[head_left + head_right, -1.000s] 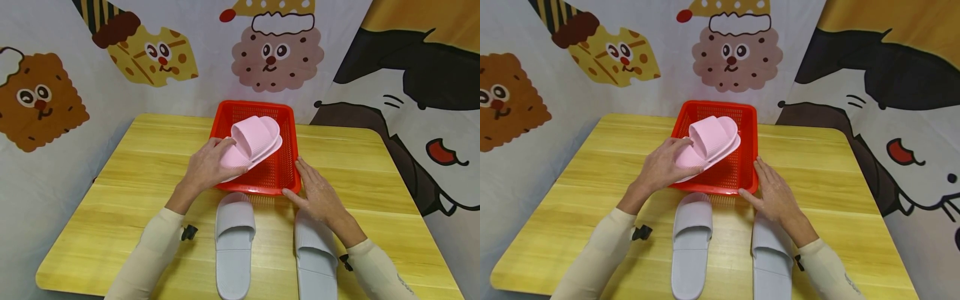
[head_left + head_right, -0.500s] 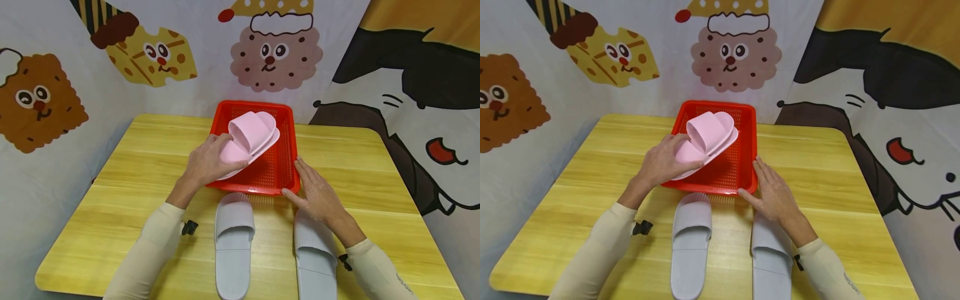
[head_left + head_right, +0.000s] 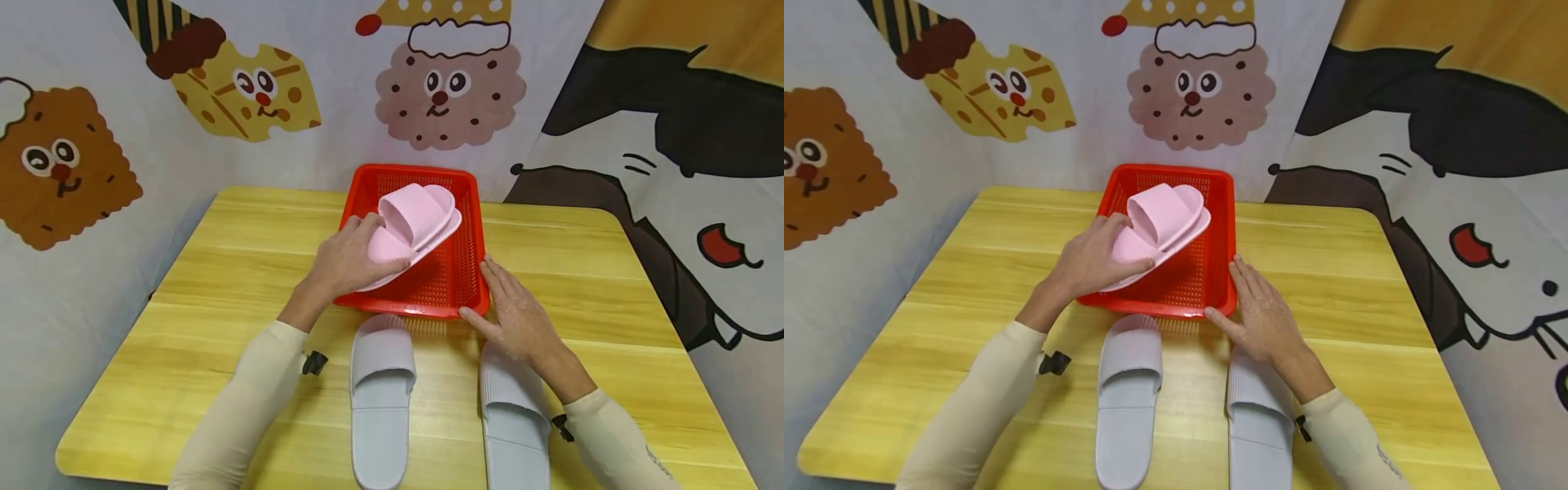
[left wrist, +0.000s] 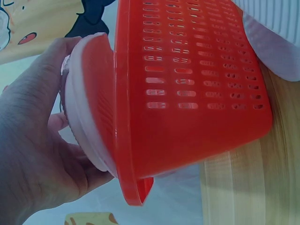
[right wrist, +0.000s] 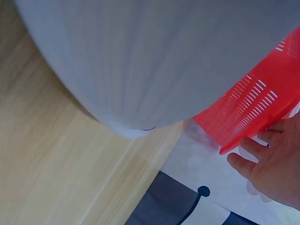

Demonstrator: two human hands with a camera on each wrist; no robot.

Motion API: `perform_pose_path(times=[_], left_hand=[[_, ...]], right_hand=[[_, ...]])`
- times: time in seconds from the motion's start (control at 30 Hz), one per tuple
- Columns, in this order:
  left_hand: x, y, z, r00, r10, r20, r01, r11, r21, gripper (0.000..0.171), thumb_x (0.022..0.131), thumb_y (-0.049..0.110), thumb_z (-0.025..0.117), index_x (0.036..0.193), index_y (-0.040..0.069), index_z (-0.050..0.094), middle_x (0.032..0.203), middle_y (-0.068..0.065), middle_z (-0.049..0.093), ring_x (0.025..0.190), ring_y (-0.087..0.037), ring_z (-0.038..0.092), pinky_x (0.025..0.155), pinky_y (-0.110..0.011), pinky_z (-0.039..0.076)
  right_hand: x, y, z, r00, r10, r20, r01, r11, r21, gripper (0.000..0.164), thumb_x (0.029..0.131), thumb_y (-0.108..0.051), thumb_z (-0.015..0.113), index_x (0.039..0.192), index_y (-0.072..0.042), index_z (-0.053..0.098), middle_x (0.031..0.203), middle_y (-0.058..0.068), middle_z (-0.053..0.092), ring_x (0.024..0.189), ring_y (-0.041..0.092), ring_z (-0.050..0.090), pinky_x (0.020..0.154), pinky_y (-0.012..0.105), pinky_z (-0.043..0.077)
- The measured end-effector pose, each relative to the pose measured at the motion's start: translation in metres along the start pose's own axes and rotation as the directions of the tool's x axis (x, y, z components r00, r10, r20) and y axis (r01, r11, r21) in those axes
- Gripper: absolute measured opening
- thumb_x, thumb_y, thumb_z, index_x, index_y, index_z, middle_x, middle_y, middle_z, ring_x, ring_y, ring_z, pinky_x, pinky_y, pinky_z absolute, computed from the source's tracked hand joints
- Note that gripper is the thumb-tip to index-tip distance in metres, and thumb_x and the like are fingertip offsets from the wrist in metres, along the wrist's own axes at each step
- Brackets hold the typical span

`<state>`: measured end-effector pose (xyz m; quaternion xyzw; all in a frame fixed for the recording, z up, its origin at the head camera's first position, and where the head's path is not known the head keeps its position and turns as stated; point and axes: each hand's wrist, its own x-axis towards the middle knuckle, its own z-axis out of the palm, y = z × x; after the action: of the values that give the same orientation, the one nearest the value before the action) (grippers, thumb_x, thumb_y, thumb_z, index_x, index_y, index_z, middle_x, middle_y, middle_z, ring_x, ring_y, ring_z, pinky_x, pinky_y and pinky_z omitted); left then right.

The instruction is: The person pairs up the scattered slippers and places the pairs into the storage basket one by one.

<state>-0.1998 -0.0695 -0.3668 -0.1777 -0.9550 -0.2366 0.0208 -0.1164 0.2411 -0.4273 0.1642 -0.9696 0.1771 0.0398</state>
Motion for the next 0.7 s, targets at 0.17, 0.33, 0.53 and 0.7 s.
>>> perform_pose_path(times=[0.17, 0.33, 0.53, 0.7], left_hand=[[0.005, 0.003, 0.000, 1.000, 0.002, 0.027, -0.002, 1.000, -0.005, 0.078, 0.077, 0.070, 0.067, 0.133, 0.020, 0.046, 0.111, -0.006, 0.052, 0.089, -0.021, 0.055, 0.067, -0.040, 0.051], [0.007, 0.004, 0.001, 0.999, -0.006, 0.036, 0.006, 1.000, 0.024, 0.085, 0.075, 0.074, 0.068, 0.137, 0.020, 0.046, 0.110, -0.005, 0.052, 0.092, -0.020, 0.054, 0.069, -0.040, 0.051], [0.009, 0.005, 0.002, 0.999, -0.022, 0.032, 0.019, 0.997, 0.077, 0.090, 0.072, 0.080, 0.066, 0.138, 0.021, 0.047, 0.107, -0.003, 0.054, 0.094, -0.019, 0.051, 0.070, -0.040, 0.049], [0.013, 0.006, 0.005, 0.996, -0.063, 0.056, 0.058, 0.996, 0.074, 0.094, 0.073, 0.081, 0.064, 0.143, 0.022, 0.044, 0.108, -0.004, 0.053, 0.092, -0.019, 0.051, 0.069, -0.039, 0.049]], right_hand=[[0.000, 0.000, 0.000, 1.000, -0.003, -0.003, 0.003, 1.000, 0.000, 0.094, 0.096, -0.063, 0.053, 0.163, -0.007, 0.018, 0.168, 0.008, 0.015, 0.150, 0.036, 0.022, 0.115, 0.059, 0.024], [0.000, 0.000, 0.001, 1.000, 0.004, -0.003, -0.004, 1.000, 0.001, 0.094, 0.096, -0.064, 0.053, 0.163, -0.008, 0.018, 0.168, 0.008, 0.015, 0.150, 0.036, 0.022, 0.114, 0.060, 0.024], [0.000, 0.000, 0.001, 1.000, 0.001, -0.004, -0.001, 1.000, 0.001, 0.094, 0.096, -0.063, 0.053, 0.163, -0.007, 0.017, 0.168, 0.009, 0.015, 0.149, 0.037, 0.023, 0.114, 0.060, 0.024], [0.000, 0.000, 0.001, 1.000, 0.003, -0.006, -0.003, 1.000, 0.004, 0.094, 0.096, -0.063, 0.053, 0.163, -0.007, 0.017, 0.168, 0.009, 0.015, 0.149, 0.038, 0.023, 0.114, 0.060, 0.024]])
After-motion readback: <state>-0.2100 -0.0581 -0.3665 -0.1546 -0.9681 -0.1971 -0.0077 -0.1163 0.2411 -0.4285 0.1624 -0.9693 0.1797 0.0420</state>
